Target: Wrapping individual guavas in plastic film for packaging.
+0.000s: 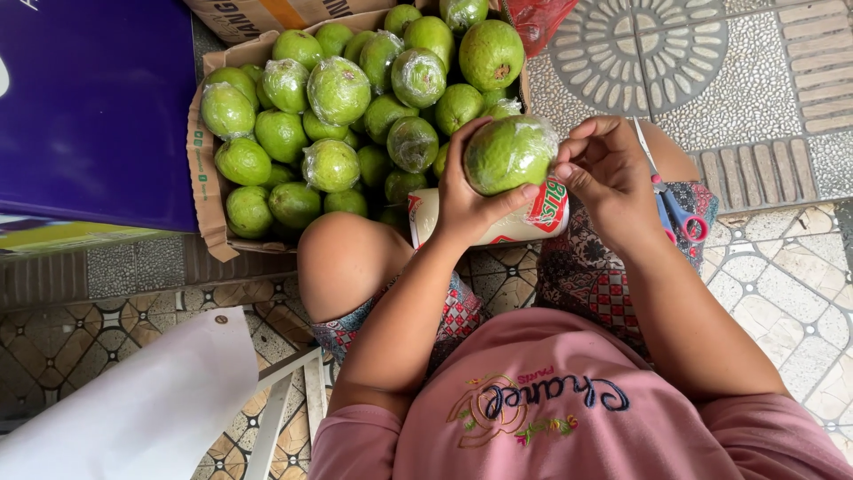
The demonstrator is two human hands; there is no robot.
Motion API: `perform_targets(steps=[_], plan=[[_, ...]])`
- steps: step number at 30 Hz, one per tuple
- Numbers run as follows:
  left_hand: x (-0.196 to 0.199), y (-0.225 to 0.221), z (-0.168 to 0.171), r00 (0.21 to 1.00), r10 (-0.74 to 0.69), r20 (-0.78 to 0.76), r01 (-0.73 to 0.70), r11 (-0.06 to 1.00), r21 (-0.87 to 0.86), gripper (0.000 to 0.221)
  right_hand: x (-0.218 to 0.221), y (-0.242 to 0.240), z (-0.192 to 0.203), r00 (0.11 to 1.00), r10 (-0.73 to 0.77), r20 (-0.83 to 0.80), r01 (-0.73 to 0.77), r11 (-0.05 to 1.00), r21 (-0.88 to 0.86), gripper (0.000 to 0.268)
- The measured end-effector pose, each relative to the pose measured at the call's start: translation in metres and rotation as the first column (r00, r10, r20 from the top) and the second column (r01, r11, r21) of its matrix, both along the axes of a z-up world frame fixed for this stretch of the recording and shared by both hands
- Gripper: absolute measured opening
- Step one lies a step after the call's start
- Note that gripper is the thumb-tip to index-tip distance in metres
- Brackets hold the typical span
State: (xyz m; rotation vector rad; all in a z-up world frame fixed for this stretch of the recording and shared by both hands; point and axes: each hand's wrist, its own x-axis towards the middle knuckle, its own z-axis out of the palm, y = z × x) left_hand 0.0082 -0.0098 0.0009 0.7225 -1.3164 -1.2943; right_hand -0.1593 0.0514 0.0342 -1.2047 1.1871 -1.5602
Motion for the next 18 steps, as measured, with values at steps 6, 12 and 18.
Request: perform_targets(steps=[6, 12, 18], plan=[[0.002, -0.001, 0.005, 1.000, 0.005, 0.026, -0.005, 1.000, -0.021, 0.095, -0.003, -0.001, -0.001, 0.999, -0.043, -0.031, 0.044, 0.998, 0.046, 0.028], [0.002, 0.001, 0.006, 0.997, 0.021, 0.068, -0.019, 1.000, -0.024, 0.094, -0.003, 0.000, -0.011, 0.995, -0.048, -0.086, 0.058, 0.992, 0.117, 0.018], [-0.002, 0.000, 0.005, 0.999, -0.040, -0.020, 0.040, 0.999, 0.026, 0.095, -0.005, -0.001, -0.012, 0.988, -0.110, 0.105, 0.100, 0.991, 0.093, 0.014]])
